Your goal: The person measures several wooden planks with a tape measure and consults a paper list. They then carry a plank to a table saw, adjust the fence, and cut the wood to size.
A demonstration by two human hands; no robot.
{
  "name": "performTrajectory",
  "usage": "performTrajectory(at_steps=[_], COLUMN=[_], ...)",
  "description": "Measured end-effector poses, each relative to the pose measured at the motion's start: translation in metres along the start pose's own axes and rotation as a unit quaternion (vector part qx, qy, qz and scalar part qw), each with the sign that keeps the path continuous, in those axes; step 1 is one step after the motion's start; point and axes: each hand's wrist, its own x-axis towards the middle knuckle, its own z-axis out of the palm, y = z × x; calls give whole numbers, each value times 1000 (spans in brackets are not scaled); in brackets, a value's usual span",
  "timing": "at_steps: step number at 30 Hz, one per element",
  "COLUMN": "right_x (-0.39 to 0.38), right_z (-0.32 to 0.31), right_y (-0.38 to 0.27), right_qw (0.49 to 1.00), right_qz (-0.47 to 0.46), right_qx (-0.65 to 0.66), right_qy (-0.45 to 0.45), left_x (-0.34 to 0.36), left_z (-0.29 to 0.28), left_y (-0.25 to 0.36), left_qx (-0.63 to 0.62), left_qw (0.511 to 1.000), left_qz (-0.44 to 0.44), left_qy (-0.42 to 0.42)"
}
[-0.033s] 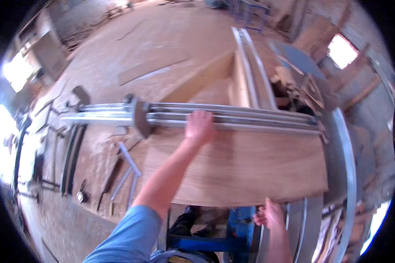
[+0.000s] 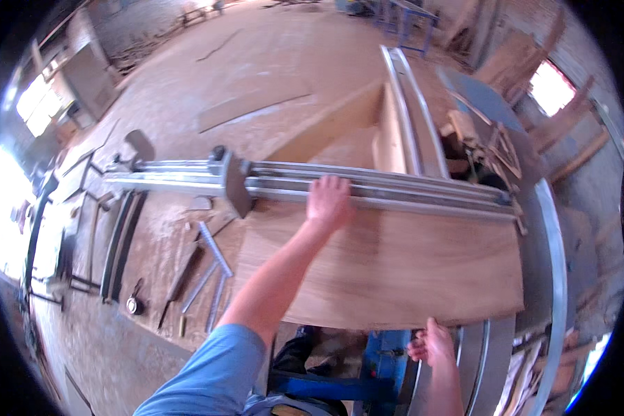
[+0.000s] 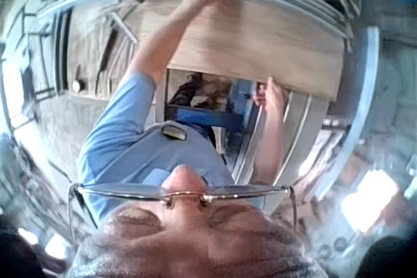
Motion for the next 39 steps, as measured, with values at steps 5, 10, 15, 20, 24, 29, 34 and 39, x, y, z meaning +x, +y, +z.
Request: performTrajectory(at_steps=[5,10,15,20,24,29,34,39], right_x=[4,-6,18,19,4,13,-53,-15], right_z=[15,73,107,114,121,107,73,5], right_y=[14,39,47,51,42,44,6,-29], right_qw=[983,936,909,907,920,937,962,734], right_qz=[40,21,-81,-88,-98,-50,-142,-499], right_qx=[158,272,359,370,329,284,-186,-373], right_qy=[-85,-224,-195,-179,-191,-196,-143,271], left_x=[-5,-6,-5,-7,-1,5,-1,7], left_z=[21,16,15,6,21,-1,11,2], left_y=[-21,-10,-13,-10,-14,-6,1,12], left_qx=[17,9,-9,-27,3,17,50,15], left_qw=[998,998,999,999,999,999,998,997], left_qz=[0,1,-8,-21,-30,-9,-2,70], left_qy=[55,58,51,42,22,-29,45,27])
